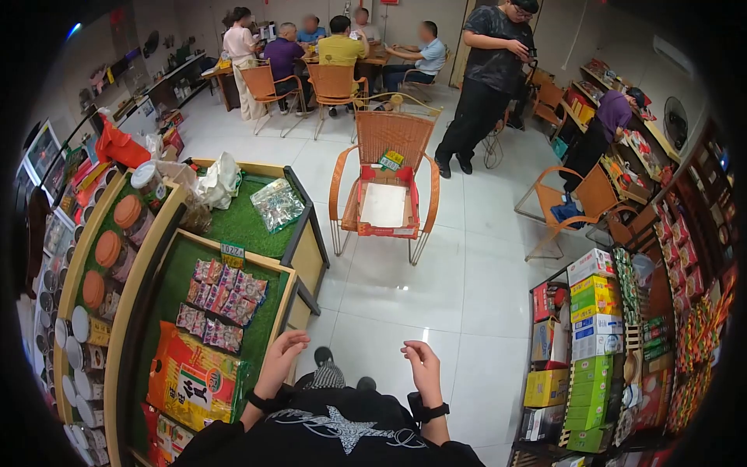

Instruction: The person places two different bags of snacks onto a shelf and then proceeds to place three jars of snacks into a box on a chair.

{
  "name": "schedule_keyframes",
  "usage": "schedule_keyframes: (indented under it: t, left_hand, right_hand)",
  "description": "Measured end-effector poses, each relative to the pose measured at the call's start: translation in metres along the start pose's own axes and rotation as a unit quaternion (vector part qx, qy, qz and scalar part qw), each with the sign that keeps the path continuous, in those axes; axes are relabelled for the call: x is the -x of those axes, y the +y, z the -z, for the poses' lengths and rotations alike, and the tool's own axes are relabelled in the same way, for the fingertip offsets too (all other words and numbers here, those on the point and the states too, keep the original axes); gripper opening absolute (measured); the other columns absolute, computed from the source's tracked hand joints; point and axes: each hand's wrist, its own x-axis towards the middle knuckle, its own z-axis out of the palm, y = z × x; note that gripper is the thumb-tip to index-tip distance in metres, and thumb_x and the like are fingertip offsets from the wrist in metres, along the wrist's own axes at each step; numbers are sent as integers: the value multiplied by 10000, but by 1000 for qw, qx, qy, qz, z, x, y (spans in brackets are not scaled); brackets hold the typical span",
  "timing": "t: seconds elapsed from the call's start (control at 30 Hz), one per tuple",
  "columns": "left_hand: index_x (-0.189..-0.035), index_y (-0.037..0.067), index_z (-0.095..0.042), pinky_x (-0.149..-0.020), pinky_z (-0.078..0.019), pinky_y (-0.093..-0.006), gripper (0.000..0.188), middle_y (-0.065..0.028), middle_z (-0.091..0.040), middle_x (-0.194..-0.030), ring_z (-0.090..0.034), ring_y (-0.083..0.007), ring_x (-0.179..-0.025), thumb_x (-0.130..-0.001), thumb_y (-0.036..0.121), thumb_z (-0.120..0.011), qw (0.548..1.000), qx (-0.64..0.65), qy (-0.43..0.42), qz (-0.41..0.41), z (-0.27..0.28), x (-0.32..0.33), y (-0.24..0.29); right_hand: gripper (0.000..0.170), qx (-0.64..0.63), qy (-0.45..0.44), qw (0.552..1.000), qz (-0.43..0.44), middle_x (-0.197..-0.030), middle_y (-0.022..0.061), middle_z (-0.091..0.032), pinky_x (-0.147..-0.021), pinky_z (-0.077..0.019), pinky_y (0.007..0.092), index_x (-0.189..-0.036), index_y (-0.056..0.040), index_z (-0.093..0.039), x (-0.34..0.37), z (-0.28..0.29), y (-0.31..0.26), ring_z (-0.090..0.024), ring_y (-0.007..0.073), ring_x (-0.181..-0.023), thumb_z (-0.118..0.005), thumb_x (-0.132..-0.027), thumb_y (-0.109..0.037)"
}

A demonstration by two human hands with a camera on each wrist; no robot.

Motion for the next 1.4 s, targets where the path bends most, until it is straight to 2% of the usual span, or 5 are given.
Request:
schedule_keyframes:
  t: [0.47,1.13,1.27,1.33,1.4]
  left_hand:
    - [-1136,0,-514,-848,-413,-246,288,-79,-592,-1050,-538,-125,-941,-851,38,-511,998,-2,23,-62,57,-183,55]
    - [-1150,7,-511,-865,-408,-258,285,-85,-581,-1060,-537,-148,-982,-869,52,-493,955,102,275,50,157,-260,30]
    - [-1159,11,-507,-868,-404,-264,302,-96,-580,-1064,-539,-165,-991,-864,80,-511,944,24,324,53,157,-314,46]
    - [-1164,14,-503,-874,-403,-277,316,-104,-572,-1076,-536,-179,-1003,-858,92,-524,942,5,333,46,165,-352,50]
    - [-1173,22,-497,-883,-400,-311,344,-118,-547,-1105,-523,-211,-1034,-849,126,-544,940,-78,328,57,174,-389,48]
  right_hand:
    - [167,-15,-19,999,28,-880,83,-613,-745,-461,263,-982,27,-578,-182,-79,-50,-592,152,-848,-511,-880,-87]
    - [193,86,-370,925,-15,-872,70,-629,-749,-451,241,-995,14,-588,-403,-307,-36,-579,114,-826,-549,-870,-128]
    - [321,112,-413,903,-18,-924,75,-610,-737,-455,259,-1137,-5,-497,-459,-359,-17,-574,140,-816,-566,-853,-136]
    - [413,109,-452,884,-50,-947,84,-597,-727,-457,273,-1206,-16,-428,-498,-387,11,-567,147,-821,-559,-841,-157]
    - [442,125,-435,851,-266,-1006,67,-577,-799,-429,282,-1214,-37,-426,-531,-413,36,-534,128,-932,-578,-821,-172]
